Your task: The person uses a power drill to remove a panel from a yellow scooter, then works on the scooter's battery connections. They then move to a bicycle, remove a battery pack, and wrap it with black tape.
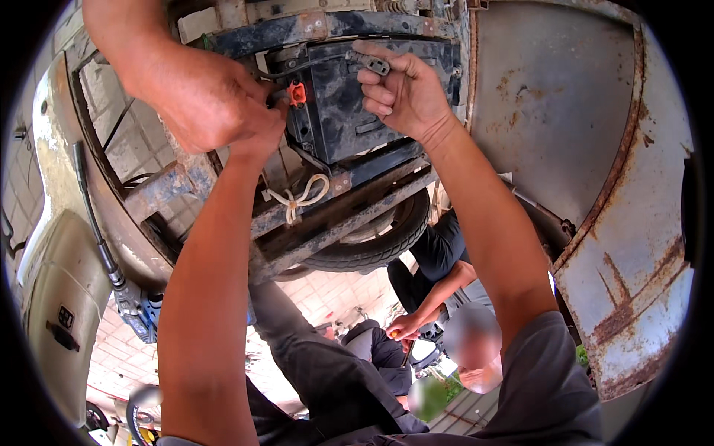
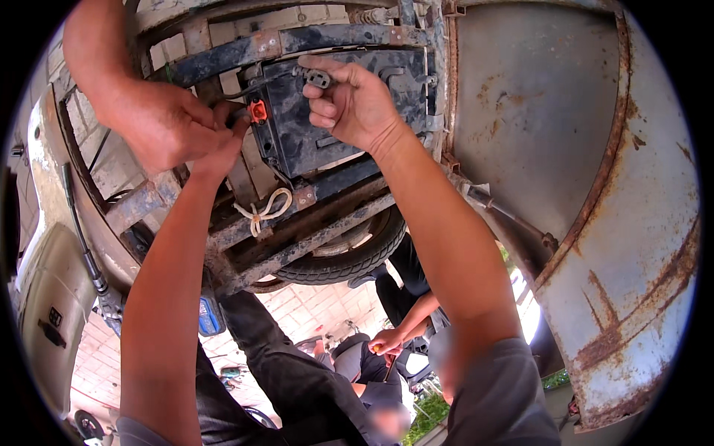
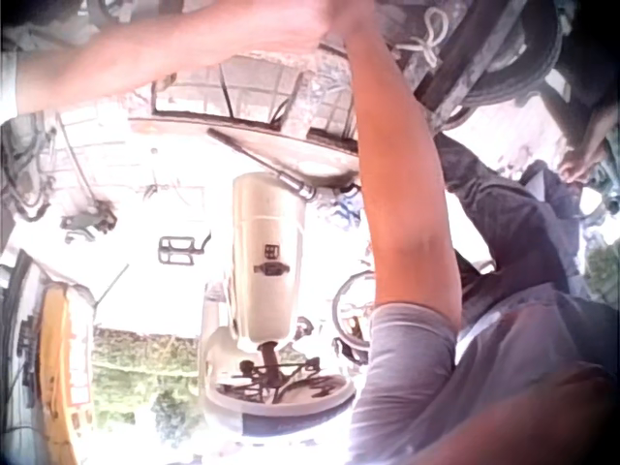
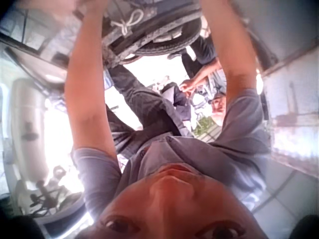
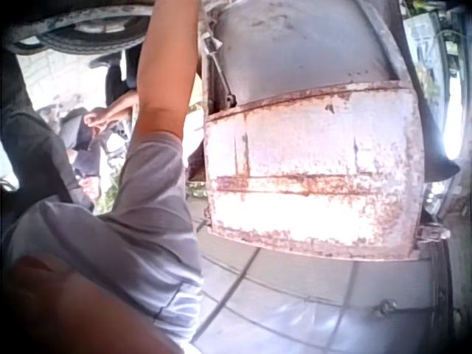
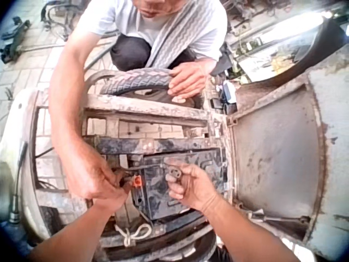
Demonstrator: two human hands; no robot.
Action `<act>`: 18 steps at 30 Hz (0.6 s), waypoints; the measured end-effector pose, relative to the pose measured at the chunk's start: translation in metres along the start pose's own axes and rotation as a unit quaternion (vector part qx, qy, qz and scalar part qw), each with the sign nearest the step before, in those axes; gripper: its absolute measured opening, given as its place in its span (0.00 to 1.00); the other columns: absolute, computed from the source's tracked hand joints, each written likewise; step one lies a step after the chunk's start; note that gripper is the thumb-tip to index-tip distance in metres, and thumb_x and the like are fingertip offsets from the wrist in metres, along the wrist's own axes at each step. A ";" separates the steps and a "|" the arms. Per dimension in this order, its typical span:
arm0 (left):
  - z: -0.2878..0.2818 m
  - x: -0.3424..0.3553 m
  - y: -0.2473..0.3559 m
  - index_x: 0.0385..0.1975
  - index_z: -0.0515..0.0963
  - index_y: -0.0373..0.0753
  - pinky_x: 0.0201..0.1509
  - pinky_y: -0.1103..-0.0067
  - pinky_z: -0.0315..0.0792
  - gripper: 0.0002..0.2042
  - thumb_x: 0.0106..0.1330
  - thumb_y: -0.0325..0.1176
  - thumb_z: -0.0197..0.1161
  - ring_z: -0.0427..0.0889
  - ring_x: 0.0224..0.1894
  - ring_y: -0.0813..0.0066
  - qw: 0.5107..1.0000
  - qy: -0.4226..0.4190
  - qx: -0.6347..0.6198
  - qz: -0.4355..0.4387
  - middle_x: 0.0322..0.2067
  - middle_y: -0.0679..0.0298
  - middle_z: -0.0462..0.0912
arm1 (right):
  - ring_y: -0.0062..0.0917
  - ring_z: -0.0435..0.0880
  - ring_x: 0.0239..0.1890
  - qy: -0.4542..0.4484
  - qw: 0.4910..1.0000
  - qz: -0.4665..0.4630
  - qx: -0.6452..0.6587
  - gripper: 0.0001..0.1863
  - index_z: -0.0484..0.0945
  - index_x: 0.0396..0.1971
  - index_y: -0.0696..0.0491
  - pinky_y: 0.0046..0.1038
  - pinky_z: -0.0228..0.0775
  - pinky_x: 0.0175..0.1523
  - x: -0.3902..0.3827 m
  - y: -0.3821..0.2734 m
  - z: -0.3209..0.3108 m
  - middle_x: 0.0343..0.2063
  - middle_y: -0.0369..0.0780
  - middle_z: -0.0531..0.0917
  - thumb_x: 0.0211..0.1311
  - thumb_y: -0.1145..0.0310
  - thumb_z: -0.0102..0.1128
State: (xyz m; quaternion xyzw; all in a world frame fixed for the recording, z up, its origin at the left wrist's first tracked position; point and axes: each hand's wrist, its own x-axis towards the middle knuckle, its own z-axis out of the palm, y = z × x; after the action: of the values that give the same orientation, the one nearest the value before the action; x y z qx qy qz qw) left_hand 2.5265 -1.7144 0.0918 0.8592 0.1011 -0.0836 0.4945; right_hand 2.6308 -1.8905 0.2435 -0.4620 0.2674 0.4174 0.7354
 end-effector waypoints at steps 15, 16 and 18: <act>0.008 0.002 0.005 0.39 0.75 0.39 0.45 0.69 0.69 0.10 0.60 0.35 0.61 0.76 0.38 0.58 0.996 0.023 -0.068 0.059 0.31 0.55 0.78 | 0.35 0.81 0.36 0.064 0.982 -0.176 -0.017 0.11 0.75 0.43 0.50 0.37 0.74 0.40 0.043 -0.036 -0.012 0.34 0.44 0.83 0.60 0.69 0.55; 0.005 0.003 -0.001 0.39 0.75 0.39 0.45 0.69 0.69 0.11 0.60 0.35 0.61 0.76 0.38 0.58 0.996 0.024 -0.069 0.051 0.32 0.55 0.78 | 0.29 0.78 0.36 0.142 0.971 -0.187 -0.045 0.11 0.69 0.47 0.47 0.35 0.73 0.42 0.051 -0.030 0.010 0.36 0.40 0.80 0.66 0.68 0.50; 0.004 0.004 -0.002 0.40 0.74 0.39 0.45 0.70 0.69 0.11 0.60 0.34 0.61 0.76 0.39 0.60 0.995 0.020 -0.079 0.051 0.32 0.55 0.78 | 0.30 0.80 0.36 0.140 0.967 -0.207 -0.055 0.10 0.74 0.45 0.49 0.35 0.74 0.42 0.058 -0.025 0.004 0.35 0.41 0.82 0.64 0.68 0.52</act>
State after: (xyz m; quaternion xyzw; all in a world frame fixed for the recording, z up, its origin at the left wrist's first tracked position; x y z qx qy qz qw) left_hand 2.5300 -1.7166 0.0872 0.8230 0.0732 -0.0331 0.5624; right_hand 2.6818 -1.8706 0.2112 -0.6011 0.2430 0.2013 0.7342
